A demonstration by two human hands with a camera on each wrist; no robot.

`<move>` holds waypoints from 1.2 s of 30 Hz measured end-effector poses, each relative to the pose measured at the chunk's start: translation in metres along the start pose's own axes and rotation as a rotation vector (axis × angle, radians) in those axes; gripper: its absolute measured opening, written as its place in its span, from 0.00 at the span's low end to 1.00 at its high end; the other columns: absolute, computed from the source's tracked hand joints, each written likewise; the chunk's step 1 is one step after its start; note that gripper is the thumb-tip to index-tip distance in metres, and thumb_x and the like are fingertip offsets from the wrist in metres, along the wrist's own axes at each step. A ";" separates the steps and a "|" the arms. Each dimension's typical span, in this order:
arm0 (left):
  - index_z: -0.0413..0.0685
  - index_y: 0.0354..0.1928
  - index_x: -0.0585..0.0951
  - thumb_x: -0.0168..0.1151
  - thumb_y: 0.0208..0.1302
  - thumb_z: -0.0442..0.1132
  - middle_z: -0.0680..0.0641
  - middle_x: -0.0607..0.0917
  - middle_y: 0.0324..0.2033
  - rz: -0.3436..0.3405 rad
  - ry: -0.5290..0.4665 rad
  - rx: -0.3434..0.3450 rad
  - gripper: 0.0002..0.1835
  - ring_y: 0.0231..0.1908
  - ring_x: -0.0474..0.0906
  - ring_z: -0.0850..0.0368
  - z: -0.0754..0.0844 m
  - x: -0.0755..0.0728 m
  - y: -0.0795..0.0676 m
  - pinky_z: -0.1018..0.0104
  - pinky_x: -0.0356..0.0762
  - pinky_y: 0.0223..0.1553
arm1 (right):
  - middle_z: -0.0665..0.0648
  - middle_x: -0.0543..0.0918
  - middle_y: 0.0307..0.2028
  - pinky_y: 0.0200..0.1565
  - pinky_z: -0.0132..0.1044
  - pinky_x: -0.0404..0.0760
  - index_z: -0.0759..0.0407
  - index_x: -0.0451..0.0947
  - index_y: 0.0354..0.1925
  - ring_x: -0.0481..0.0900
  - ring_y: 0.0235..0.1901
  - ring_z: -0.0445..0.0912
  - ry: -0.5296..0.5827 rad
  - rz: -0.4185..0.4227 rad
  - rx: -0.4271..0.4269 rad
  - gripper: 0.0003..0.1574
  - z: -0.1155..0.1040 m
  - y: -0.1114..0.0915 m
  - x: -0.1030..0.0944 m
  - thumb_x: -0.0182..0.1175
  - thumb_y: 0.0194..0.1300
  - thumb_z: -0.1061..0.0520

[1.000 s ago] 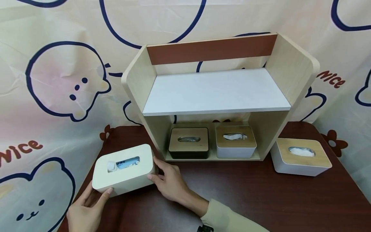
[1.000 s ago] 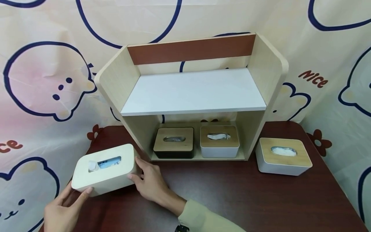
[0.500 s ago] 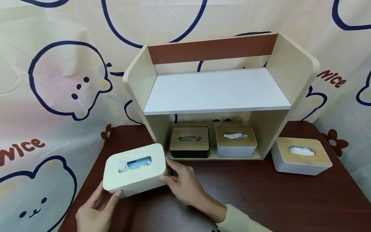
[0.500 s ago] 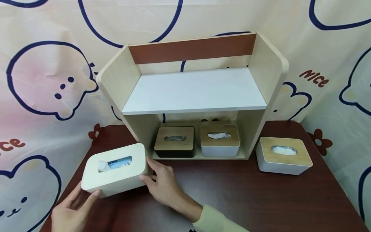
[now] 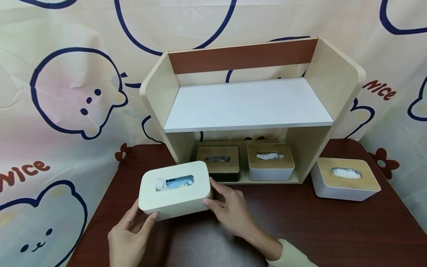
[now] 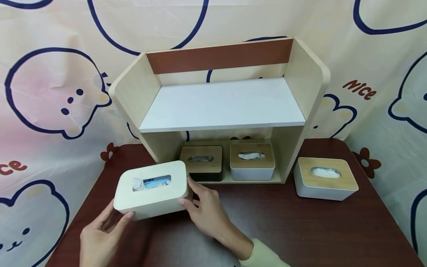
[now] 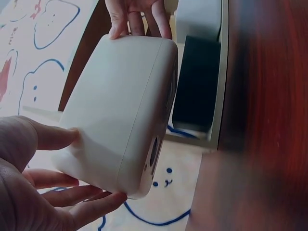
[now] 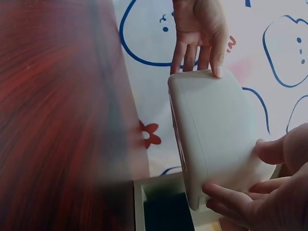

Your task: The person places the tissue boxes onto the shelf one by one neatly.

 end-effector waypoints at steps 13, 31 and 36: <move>0.44 0.71 0.80 0.78 0.61 0.25 0.39 0.86 0.64 -0.094 -0.142 0.171 0.35 0.49 0.88 0.68 0.029 0.032 -0.005 0.83 0.84 0.45 | 0.63 0.72 0.77 0.51 0.31 0.89 0.59 0.72 0.76 0.89 0.53 0.50 -0.045 0.107 0.097 0.41 0.002 -0.018 -0.049 0.73 0.70 0.59; 0.47 0.71 0.81 0.78 0.62 0.27 0.42 0.87 0.63 -0.233 -0.226 0.259 0.35 0.52 0.91 0.50 0.058 0.062 -0.003 0.75 0.88 0.46 | 0.62 0.77 0.71 0.52 0.38 0.88 0.50 0.74 0.76 0.87 0.29 0.28 -0.301 0.193 0.070 0.40 -0.012 -0.040 -0.097 0.73 0.71 0.48; 0.46 0.71 0.81 0.78 0.61 0.27 0.43 0.86 0.65 -0.251 -0.222 0.263 0.35 0.53 0.91 0.49 0.063 0.065 -0.002 0.72 0.88 0.47 | 0.61 0.92 0.47 0.42 0.28 0.81 0.51 0.74 0.76 0.72 0.16 0.26 -0.305 0.200 0.066 0.41 -0.016 -0.042 -0.105 0.74 0.70 0.47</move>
Point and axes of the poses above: each hand's wrist, its own y-axis towards the middle knuckle, its own x-axis out of the palm, z = x × y, the point moved 6 cm from there along y, towards the middle knuckle
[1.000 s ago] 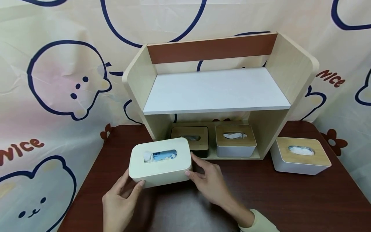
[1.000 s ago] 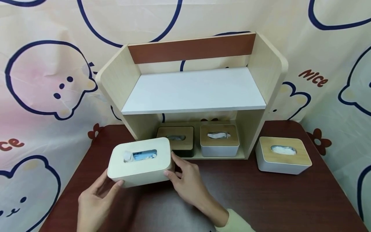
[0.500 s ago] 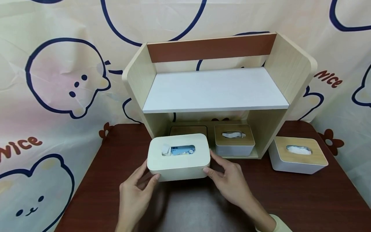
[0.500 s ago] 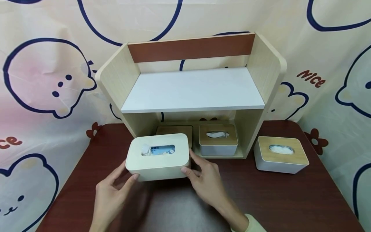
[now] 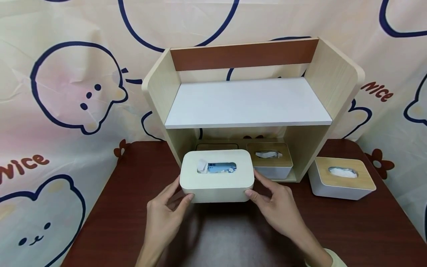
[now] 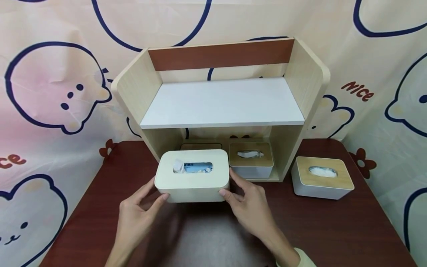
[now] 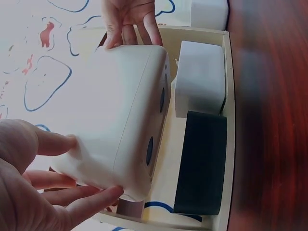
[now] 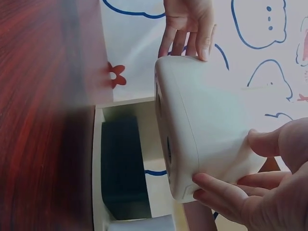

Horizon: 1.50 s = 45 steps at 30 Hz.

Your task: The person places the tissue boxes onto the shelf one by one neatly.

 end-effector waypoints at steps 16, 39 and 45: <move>0.47 0.72 0.81 0.78 0.61 0.25 0.43 0.88 0.62 0.021 0.014 0.133 0.36 0.52 0.91 0.51 0.032 -0.012 0.010 0.70 0.88 0.48 | 0.57 0.84 0.67 0.41 0.22 0.86 0.49 0.75 0.76 0.86 0.53 0.35 0.050 0.059 -0.129 0.39 -0.028 0.004 -0.018 0.75 0.70 0.54; 0.53 0.72 0.81 0.79 0.61 0.29 0.48 0.87 0.65 0.112 0.114 0.217 0.37 0.57 0.88 0.59 0.084 -0.045 0.018 0.75 0.86 0.47 | 0.53 0.82 0.69 0.47 0.26 0.88 0.49 0.74 0.76 0.83 0.64 0.46 -0.010 0.103 -0.248 0.39 -0.086 0.009 -0.041 0.73 0.71 0.56; 0.57 0.73 0.79 0.79 0.63 0.30 0.50 0.86 0.66 0.146 0.144 0.274 0.37 0.59 0.87 0.64 0.103 -0.054 0.022 0.77 0.86 0.44 | 0.52 0.81 0.70 0.45 0.30 0.89 0.48 0.72 0.77 0.84 0.63 0.46 -0.060 0.121 -0.289 0.40 -0.109 0.011 -0.051 0.73 0.72 0.55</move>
Point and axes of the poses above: each hand's wrist, its own y-axis towards the middle knuckle, its own x-axis out of the palm, z = x × y, the point moved 6 cm from there along y, towards the middle knuckle
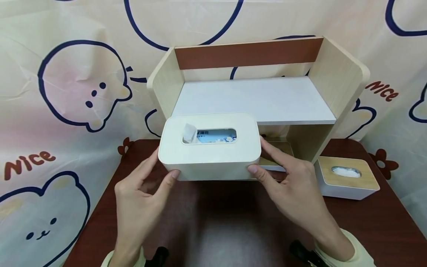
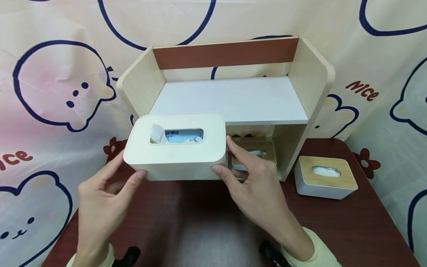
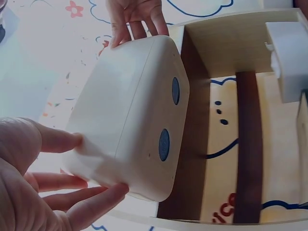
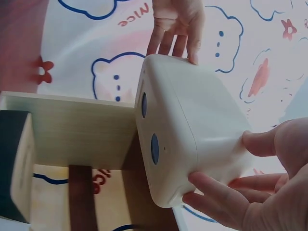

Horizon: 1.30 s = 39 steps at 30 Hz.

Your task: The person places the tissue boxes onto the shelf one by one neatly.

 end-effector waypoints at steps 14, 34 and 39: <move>0.61 0.72 0.80 0.76 0.67 0.34 0.50 0.84 0.68 0.030 -0.055 0.003 0.33 0.59 0.86 0.58 0.023 -0.008 0.030 0.76 0.86 0.43 | 0.57 0.83 0.69 0.43 0.23 0.87 0.50 0.72 0.77 0.90 0.58 0.55 -0.038 0.031 -0.054 0.40 -0.022 0.024 -0.017 0.72 0.72 0.56; 0.56 0.73 0.80 0.73 0.70 0.33 0.54 0.86 0.66 0.108 -0.196 0.004 0.30 0.61 0.86 0.59 0.008 0.024 0.092 0.59 0.86 0.56 | 0.51 0.80 0.71 0.58 0.51 0.87 0.46 0.72 0.77 0.84 0.66 0.52 0.012 0.106 -0.027 0.36 -0.010 0.091 -0.014 0.69 0.76 0.53; 0.50 0.72 0.80 0.72 0.70 0.31 0.48 0.86 0.66 0.123 -0.187 0.005 0.29 0.63 0.86 0.56 0.002 0.034 0.105 0.55 0.85 0.60 | 0.51 0.80 0.71 0.62 0.50 0.85 0.47 0.72 0.76 0.84 0.66 0.50 0.054 0.117 -0.004 0.36 0.000 0.106 -0.008 0.69 0.75 0.54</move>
Point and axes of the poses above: each hand's wrist, its own y-axis towards the middle knuckle, its own x-axis out of the palm, z = x × y, the point moved 6 cm from there along y, towards the middle knuckle
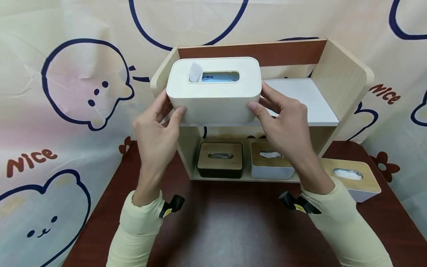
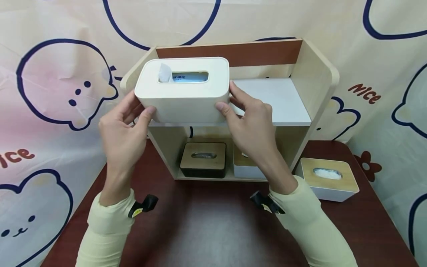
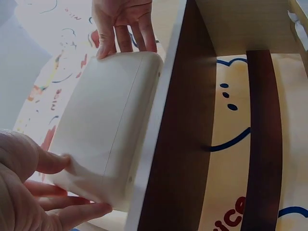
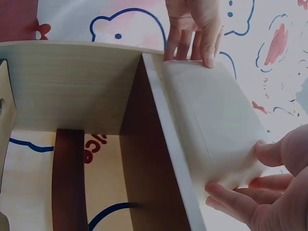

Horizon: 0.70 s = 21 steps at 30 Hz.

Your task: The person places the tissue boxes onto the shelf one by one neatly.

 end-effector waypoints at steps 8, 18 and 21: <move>0.47 0.73 0.78 0.70 0.71 0.28 0.45 0.84 0.67 0.021 0.012 0.024 0.30 0.65 0.83 0.55 -0.005 0.010 0.008 0.57 0.83 0.64 | 0.50 0.78 0.72 0.64 0.50 0.84 0.48 0.72 0.77 0.83 0.67 0.50 0.013 0.011 0.041 0.36 0.007 0.010 0.007 0.69 0.75 0.53; 0.45 0.75 0.75 0.67 0.73 0.28 0.43 0.82 0.69 0.020 0.054 0.009 0.30 0.67 0.80 0.56 -0.007 0.017 0.009 0.63 0.81 0.65 | 0.52 0.78 0.72 0.64 0.48 0.85 0.49 0.71 0.77 0.84 0.66 0.50 -0.008 0.017 0.072 0.36 0.011 0.016 0.011 0.69 0.75 0.51; 0.45 0.75 0.76 0.67 0.74 0.28 0.42 0.82 0.69 0.020 0.079 0.012 0.30 0.67 0.81 0.57 -0.008 0.017 0.009 0.64 0.81 0.64 | 0.53 0.79 0.72 0.64 0.48 0.85 0.49 0.71 0.76 0.84 0.65 0.50 -0.021 0.029 0.066 0.36 0.012 0.017 0.011 0.69 0.75 0.51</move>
Point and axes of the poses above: each hand's wrist, its own y-axis towards the middle knuckle, its own x-axis out of the palm, z = x × y, the point moved 6 cm from there along y, towards the middle knuckle
